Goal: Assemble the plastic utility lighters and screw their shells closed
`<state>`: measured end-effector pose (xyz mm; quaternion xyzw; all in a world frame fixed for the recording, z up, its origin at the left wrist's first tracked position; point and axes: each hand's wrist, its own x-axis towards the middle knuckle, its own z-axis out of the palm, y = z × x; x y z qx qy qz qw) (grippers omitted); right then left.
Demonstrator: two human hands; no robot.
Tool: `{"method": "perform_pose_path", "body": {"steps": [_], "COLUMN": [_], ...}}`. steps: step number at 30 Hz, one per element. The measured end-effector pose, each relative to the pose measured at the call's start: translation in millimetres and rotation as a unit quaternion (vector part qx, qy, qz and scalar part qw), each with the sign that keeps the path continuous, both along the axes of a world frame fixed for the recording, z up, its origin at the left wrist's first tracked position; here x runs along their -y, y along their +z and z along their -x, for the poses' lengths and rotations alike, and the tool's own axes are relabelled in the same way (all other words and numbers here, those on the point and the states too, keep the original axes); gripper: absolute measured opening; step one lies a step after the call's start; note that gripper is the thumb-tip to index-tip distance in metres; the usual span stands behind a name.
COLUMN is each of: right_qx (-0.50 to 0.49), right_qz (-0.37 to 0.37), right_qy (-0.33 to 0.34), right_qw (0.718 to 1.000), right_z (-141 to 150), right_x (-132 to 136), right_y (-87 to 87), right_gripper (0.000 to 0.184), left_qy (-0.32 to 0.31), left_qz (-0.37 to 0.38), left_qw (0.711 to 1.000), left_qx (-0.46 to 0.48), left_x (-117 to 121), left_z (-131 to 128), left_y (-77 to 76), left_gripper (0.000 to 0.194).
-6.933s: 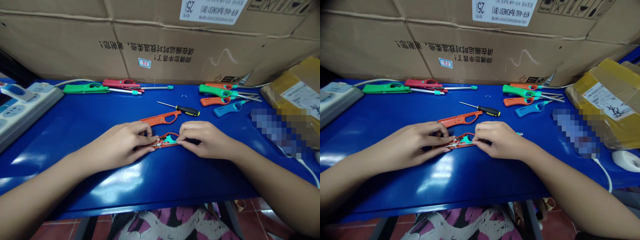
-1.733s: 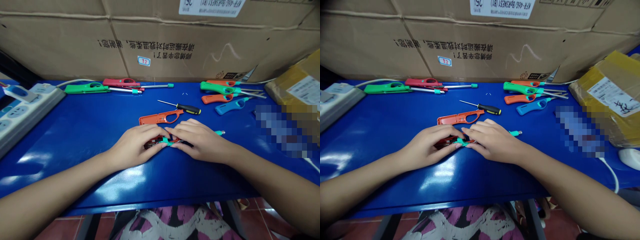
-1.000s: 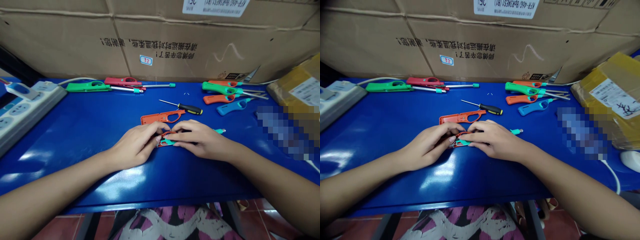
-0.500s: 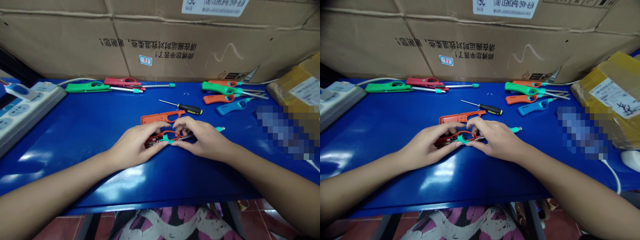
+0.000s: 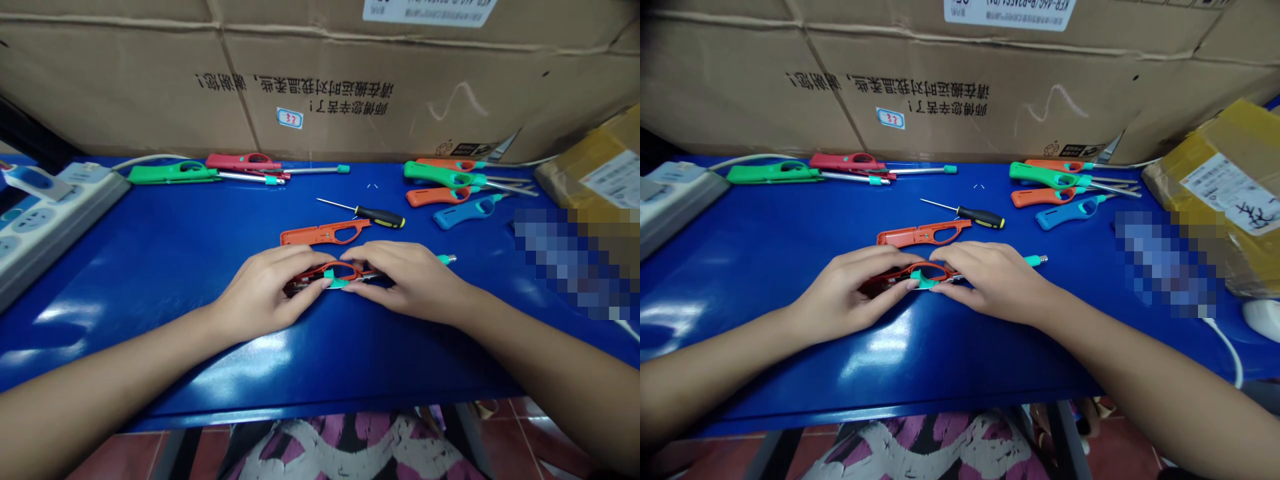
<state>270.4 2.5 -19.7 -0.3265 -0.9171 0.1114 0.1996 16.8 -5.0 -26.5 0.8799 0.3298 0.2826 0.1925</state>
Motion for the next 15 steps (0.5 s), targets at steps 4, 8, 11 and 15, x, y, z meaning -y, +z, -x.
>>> {"method": "perform_pose_path", "body": {"steps": [4,8,11,15], "right_qx": [-0.013,-0.041,-0.042,-0.017], "right_qz": [-0.031,-0.041,-0.030,-0.009], "right_qy": [0.024,0.045,0.046,0.045], "right_qw": [0.999,0.997,0.998,0.999], "right_z": [-1.7,-2.2,-1.9,-0.6], "right_x": [-0.9,-1.1,-1.2,-1.2], "right_y": [0.1,-0.8,-0.5,1.2], "right_gripper": [0.031,0.029,0.028,0.030], "left_qy": [-0.002,-0.028,-0.044,-0.039], "left_qz": [0.017,0.018,0.017,0.019], "left_qw": [1.000,0.999,0.999,0.999], "left_qx": [0.009,0.010,0.006,-0.005], "left_x": [-0.2,-0.6,-1.1,-1.1], "left_z": [1.4,2.2,2.1,2.1], "left_y": [1.5,2.9,3.0,1.6], "left_gripper": [0.030,0.022,0.019,0.018]}}
